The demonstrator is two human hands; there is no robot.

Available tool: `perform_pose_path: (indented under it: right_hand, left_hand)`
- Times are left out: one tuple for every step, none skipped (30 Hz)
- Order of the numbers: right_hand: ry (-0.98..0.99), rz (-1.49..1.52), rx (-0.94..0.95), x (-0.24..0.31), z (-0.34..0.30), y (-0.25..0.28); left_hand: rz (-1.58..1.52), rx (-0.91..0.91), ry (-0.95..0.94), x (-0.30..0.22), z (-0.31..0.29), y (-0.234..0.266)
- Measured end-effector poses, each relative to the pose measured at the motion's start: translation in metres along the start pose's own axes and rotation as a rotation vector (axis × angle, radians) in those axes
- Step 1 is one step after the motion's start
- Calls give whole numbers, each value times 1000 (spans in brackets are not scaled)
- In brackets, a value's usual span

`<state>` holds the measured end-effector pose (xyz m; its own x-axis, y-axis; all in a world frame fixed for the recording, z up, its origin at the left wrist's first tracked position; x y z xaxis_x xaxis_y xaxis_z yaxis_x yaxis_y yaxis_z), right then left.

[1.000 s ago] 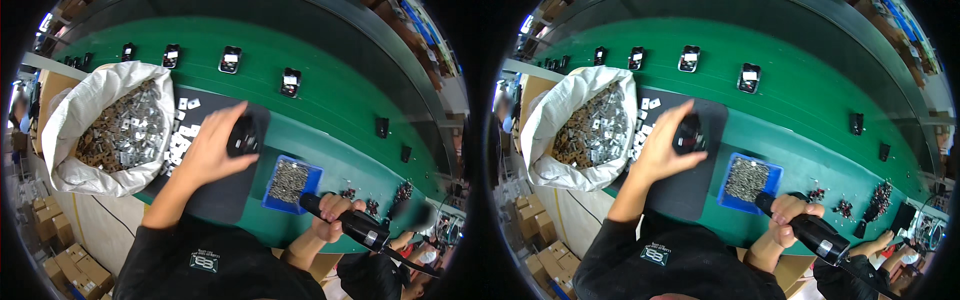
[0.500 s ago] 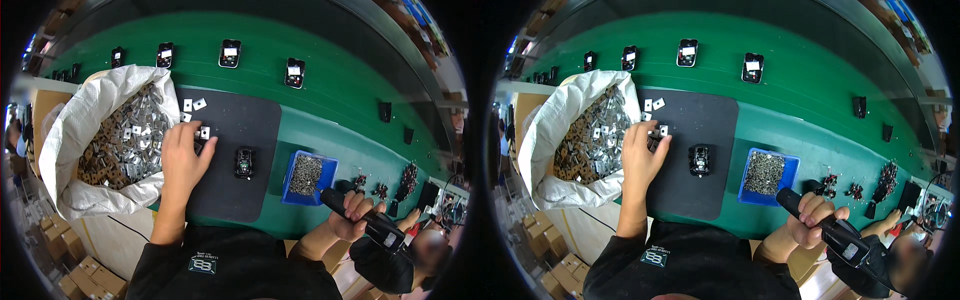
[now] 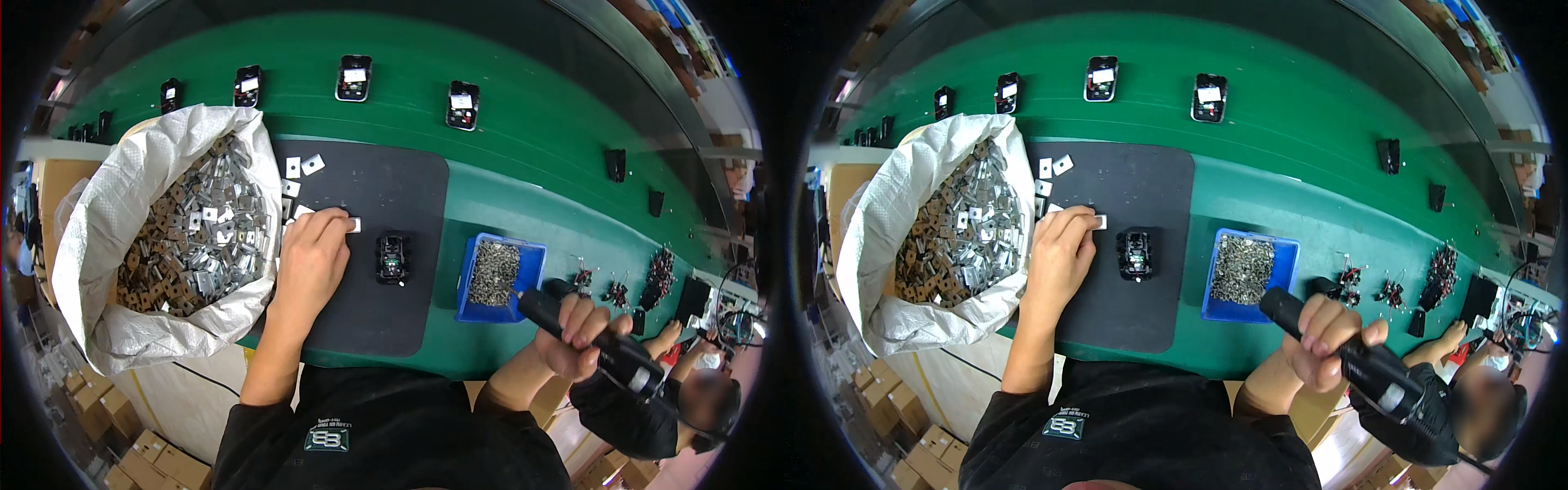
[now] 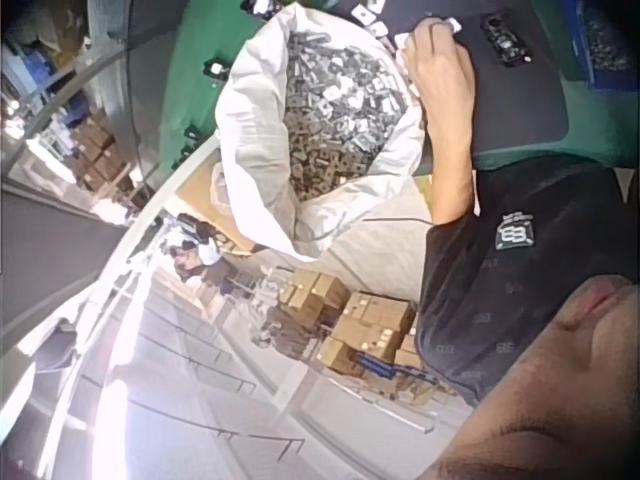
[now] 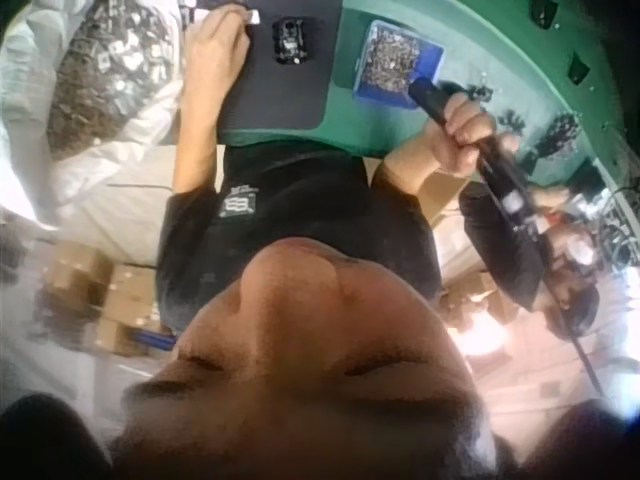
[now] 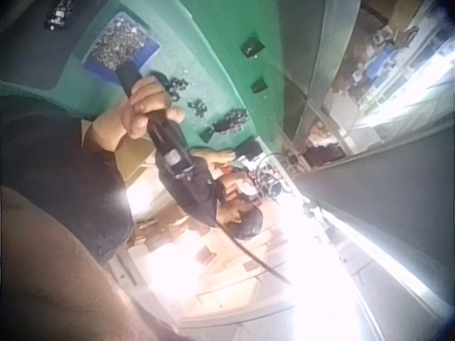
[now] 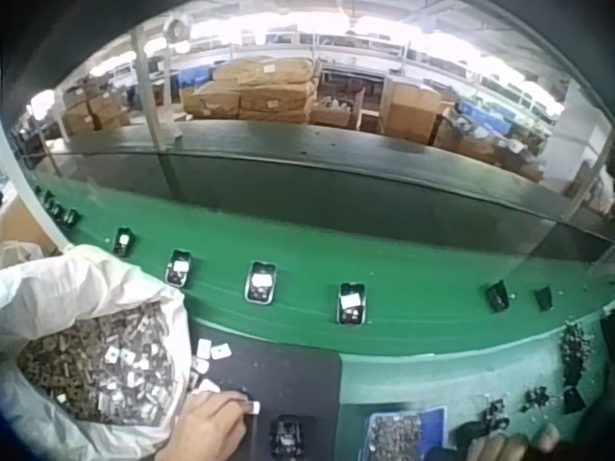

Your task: Assembling small electronic components using an electric screwdriver.

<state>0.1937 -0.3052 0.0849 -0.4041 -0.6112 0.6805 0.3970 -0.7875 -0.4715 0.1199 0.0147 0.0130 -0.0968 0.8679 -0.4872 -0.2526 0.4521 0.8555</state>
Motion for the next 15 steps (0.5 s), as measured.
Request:
perform_pose_path:
  right_hand:
    - [-24, -9, -34, -3, 0, 3]
    - [-27, 21, -32, -3, -1, 3]
    - [-31, 51, -31, -2, -1, 4]
    - [-30, 43, -39, -3, -2, 4]
    - [-25, 7, -40, -4, -2, 3]
    - [-22, -31, -39, -4, -2, 3]
    - [-22, -39, -46, -3, -3, 4]
    - [-28, -27, -47, -3, -4, 4]
    - [-34, -10, -45, -4, -6, 5]
    - [-34, -19, -58, -4, -7, 6]
    - [-32, -20, -61, -3, -7, 7]
    - [-27, -22, -63, -2, -7, 7]
    - [-21, -25, -63, -1, -7, 7]
    - [-17, -27, -67, 1, -8, 8]
    - [-34, -18, -54, 1, -8, 8]
  left_hand:
    - [-58, 7, -5, -3, 0, -3]
    - [-99, -22, 9, -4, 0, 2]
    - [-103, -14, 2, -6, -1, -2]
    - [-133, -32, 72, -1, -4, -5]
    - [-161, -50, 143, 5, -6, -7]
    - [-142, -62, 131, 1, -3, -5]
    - [-146, -53, 126, 0, -1, -4]
    - [-166, 15, 212, 7, -1, -8]
    - [-181, 79, 299, 15, -2, -13]
    - [-188, 68, 270, 14, -1, -13]
    - [-187, 70, 267, 14, -1, -12]
    - [-195, 51, 230, 12, 0, -7]
    - [-203, 30, 193, 9, 0, -3]
    - [-203, 32, 188, 4, -2, 2]
    - [-280, 24, 218, 1, -5, 8]
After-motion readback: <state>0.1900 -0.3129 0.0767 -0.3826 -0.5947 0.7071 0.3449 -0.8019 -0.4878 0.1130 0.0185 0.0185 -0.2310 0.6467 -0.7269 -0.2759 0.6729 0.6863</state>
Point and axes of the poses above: each hand's wrist, its own z-axis towards the middle knuckle, its own y-axis out of the back of the hand, x = y × z, the point moved 9 cm from there along z, towards the middle knuckle, and after that the axes turned 1 degree about x, right-handed, at the moved point
